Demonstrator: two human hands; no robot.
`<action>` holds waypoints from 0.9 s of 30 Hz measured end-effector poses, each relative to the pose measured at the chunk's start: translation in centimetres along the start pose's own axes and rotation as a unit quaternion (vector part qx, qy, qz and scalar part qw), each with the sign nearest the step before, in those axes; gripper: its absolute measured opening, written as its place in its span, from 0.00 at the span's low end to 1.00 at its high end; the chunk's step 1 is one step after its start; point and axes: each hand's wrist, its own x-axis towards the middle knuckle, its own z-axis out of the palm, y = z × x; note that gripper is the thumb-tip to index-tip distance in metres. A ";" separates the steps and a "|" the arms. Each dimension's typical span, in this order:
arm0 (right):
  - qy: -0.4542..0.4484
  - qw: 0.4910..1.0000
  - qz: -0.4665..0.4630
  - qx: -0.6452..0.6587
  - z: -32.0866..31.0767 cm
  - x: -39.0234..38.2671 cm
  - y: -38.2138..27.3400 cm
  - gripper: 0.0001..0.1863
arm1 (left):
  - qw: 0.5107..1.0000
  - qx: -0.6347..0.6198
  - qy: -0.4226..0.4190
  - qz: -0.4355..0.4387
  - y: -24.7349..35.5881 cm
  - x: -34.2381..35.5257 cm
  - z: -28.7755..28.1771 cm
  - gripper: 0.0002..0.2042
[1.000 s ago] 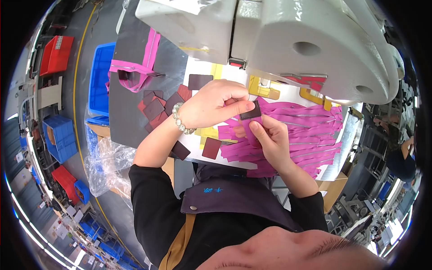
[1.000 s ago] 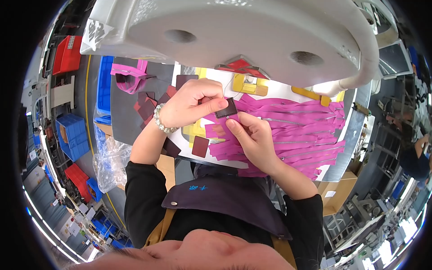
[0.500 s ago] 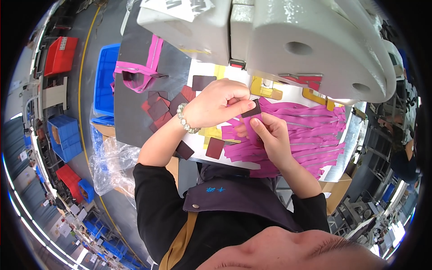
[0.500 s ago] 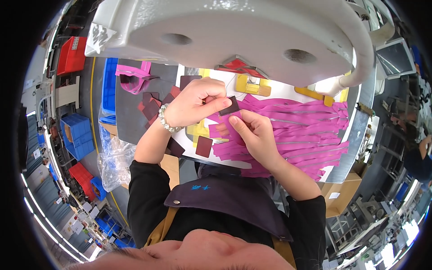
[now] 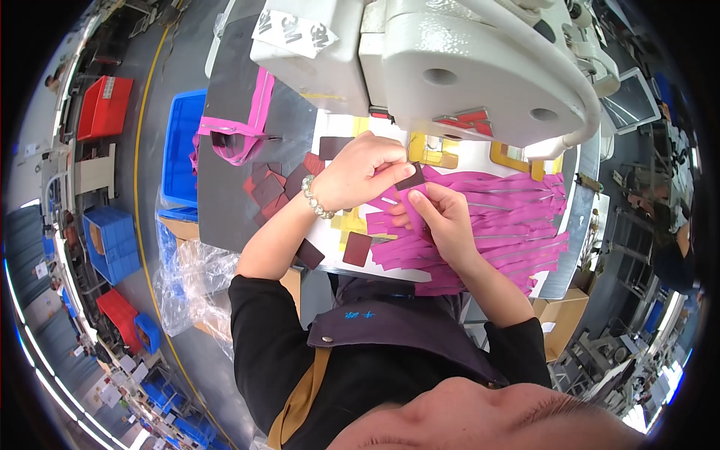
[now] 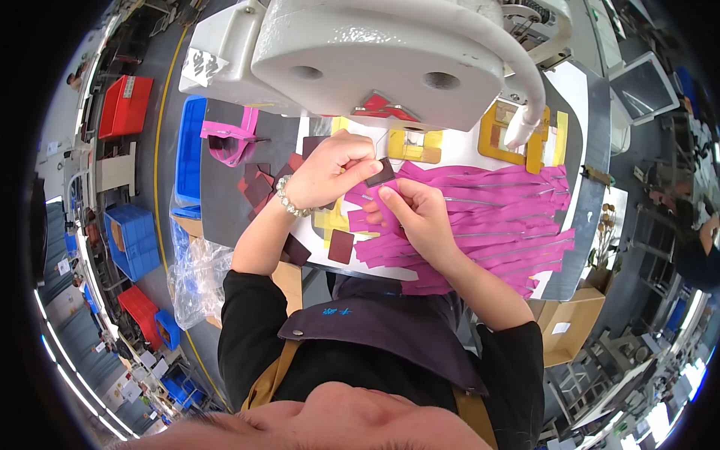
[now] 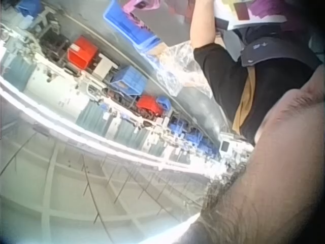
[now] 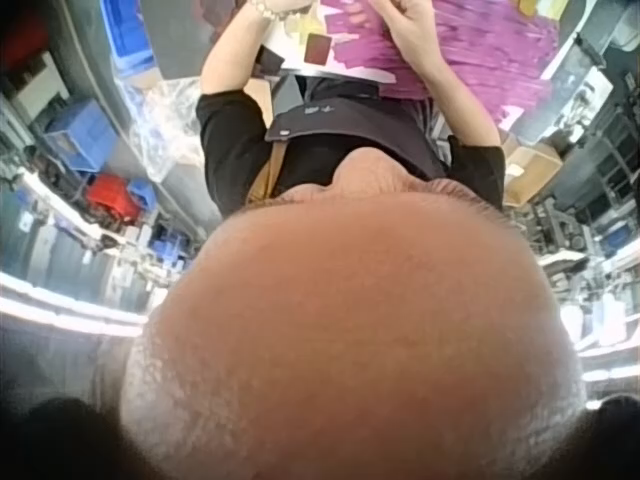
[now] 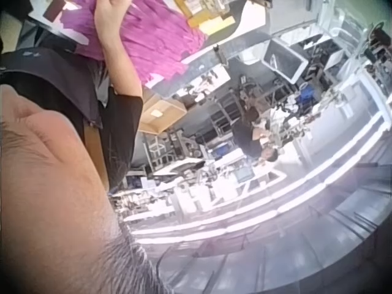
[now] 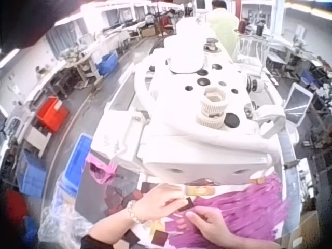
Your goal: Using a sewing machine to attach small square pieces to long pink straps.
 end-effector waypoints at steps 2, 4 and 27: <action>-0.002 1.000 -0.004 -0.011 -0.1 0.1 0.2 0.12 | 0.998 -0.012 -0.041 -0.049 0.1 0.0 -0.2 0.16; -0.001 1.000 -0.005 -0.007 -0.1 0.0 0.4 0.12 | 0.998 -0.018 -0.036 -0.047 0.1 -0.1 -0.1 0.17; -0.013 1.000 -0.021 -0.011 0.0 -0.2 0.5 0.13 | 0.998 -0.027 -0.038 -0.050 -0.1 -0.4 -0.3 0.17</action>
